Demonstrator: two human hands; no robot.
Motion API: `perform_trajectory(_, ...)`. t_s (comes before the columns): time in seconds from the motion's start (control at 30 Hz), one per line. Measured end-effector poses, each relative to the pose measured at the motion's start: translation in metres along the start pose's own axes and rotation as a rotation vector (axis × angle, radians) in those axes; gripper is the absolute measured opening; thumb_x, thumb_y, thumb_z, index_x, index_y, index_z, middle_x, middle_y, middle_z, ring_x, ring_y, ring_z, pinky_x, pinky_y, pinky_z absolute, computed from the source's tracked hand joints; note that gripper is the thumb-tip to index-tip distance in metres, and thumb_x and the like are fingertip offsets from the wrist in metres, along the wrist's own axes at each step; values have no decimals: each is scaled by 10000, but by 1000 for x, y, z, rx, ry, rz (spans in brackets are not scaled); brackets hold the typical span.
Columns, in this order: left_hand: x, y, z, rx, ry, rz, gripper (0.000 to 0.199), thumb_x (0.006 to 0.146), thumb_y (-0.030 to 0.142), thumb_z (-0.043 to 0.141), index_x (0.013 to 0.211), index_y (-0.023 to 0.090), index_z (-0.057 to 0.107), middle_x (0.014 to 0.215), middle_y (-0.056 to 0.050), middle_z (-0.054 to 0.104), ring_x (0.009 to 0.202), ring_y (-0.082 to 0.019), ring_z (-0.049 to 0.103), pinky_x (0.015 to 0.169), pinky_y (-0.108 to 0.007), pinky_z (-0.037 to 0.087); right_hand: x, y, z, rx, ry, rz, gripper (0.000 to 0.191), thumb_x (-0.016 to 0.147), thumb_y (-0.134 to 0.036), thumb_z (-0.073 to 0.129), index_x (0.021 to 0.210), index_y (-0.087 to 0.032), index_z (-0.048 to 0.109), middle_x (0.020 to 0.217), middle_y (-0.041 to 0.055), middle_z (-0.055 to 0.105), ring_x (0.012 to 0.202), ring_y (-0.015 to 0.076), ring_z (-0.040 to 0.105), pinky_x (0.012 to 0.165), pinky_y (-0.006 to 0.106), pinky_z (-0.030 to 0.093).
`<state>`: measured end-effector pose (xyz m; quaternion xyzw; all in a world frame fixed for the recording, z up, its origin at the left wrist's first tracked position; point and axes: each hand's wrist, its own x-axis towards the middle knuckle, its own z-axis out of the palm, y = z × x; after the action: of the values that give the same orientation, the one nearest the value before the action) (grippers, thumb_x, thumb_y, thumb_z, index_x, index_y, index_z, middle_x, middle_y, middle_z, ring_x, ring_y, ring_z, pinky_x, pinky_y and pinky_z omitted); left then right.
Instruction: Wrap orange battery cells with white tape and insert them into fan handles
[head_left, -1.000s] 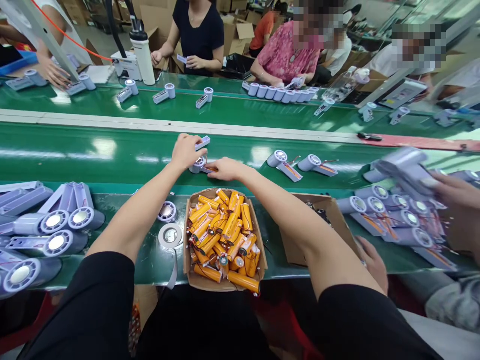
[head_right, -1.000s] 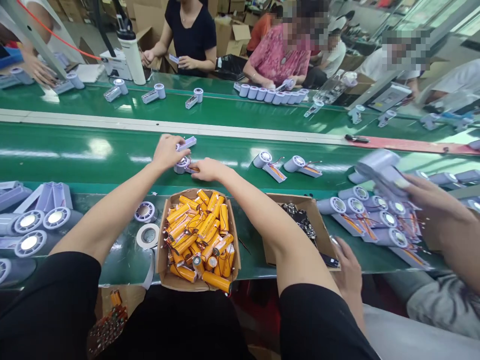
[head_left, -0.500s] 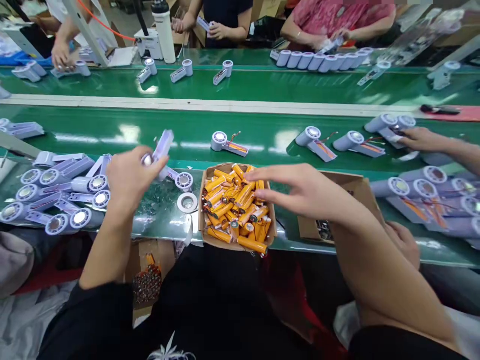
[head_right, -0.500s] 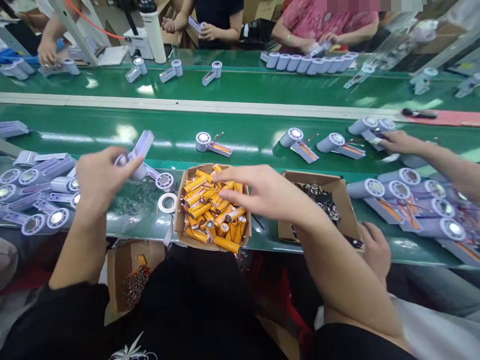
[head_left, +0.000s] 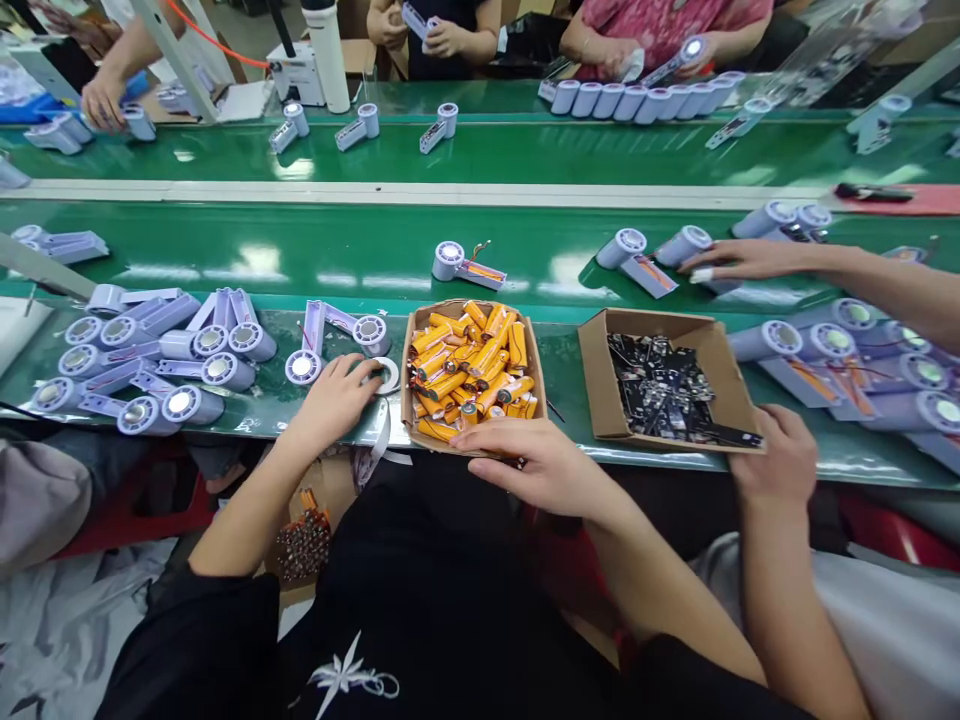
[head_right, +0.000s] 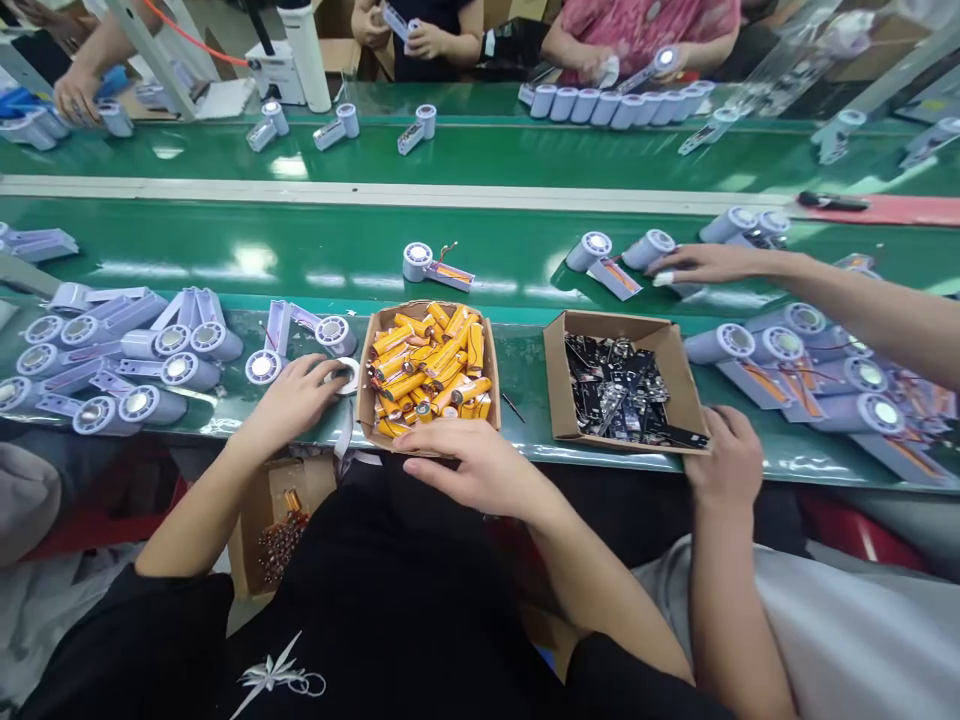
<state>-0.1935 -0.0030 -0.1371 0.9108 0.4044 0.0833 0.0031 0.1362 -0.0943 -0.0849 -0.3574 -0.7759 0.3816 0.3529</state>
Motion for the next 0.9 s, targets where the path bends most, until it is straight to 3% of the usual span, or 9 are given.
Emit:
perform_trajectory(0.13,-14,19,-14,14,152,12,252,1031,120,579,1207,182,748,1284,-159,772,1372,-381,632,1198,-631,531,-6,-1,39,229,115,267,317,1028,-426,734,1253,-221,822,973,64,885,655,168,819,617,245,662)
perform_trajectory(0.2,-25,35,-27,-28,247,61,247,1029,112,594,1234,187,711,1258,-142,776,1405,-371,626,1227,-641,524,-2,-4,60,340,114,326,454,992,-508,772,1324,-199,786,935,59,879,581,158,782,562,240,632)
perform_trajectory(0.33,-44,55,-47,-165,275,218,268,1013,84,635,1241,223,666,1153,-73,795,1294,-309,718,1275,-652,512,11,-10,90,228,75,218,311,1052,-493,699,965,-224,829,743,18,820,551,140,699,556,242,553)
perform_trajectory(0.43,-53,46,-49,-162,344,227,323,1001,36,642,1270,213,664,1172,-62,804,1169,-262,767,1305,-669,479,11,-14,96,75,-56,99,411,1116,-352,583,777,-208,764,666,9,762,573,126,668,587,242,480)
perform_trajectory(0.53,-61,29,-42,-94,440,182,324,994,25,655,1272,185,700,1247,-103,804,1296,-302,732,1291,-650,500,9,-19,88,-110,-391,15,348,1099,-330,639,816,-188,783,688,10,767,604,123,679,587,245,408)
perform_trajectory(0.6,-66,22,-37,-73,476,154,344,989,27,664,1288,186,717,1284,-120,799,1438,-352,649,1260,-640,534,16,-21,73,-285,-521,11,305,1077,-431,692,925,-202,825,750,26,801,666,154,719,601,258,398)
perform_trajectory(0.67,-67,20,-33,-73,529,125,404,980,11,664,1332,201,718,1302,-122,796,1527,-379,569,1224,-634,566,35,-18,51,-443,-435,55,331,1097,-483,651,1056,-215,840,885,54,845,793,193,769,669,276,451)
perform_trajectory(0.77,-61,24,-30,-81,607,121,484,966,-18,664,1390,212,700,1295,-120,796,1552,-373,540,1204,-619,582,83,2,17,-646,-173,119,310,1135,-295,542,1275,-199,802,1196,109,847,1063,246,780,892,347,542)
perform_trajectory(0.9,-48,29,-29,-94,606,174,510,964,-50,633,1412,189,678,1283,-117,796,1501,-336,591,1221,-606,572,144,43,-4,-829,-246,123,403,1020,-70,576,1376,-130,757,1352,187,788,1248,309,719,1073,466,540)
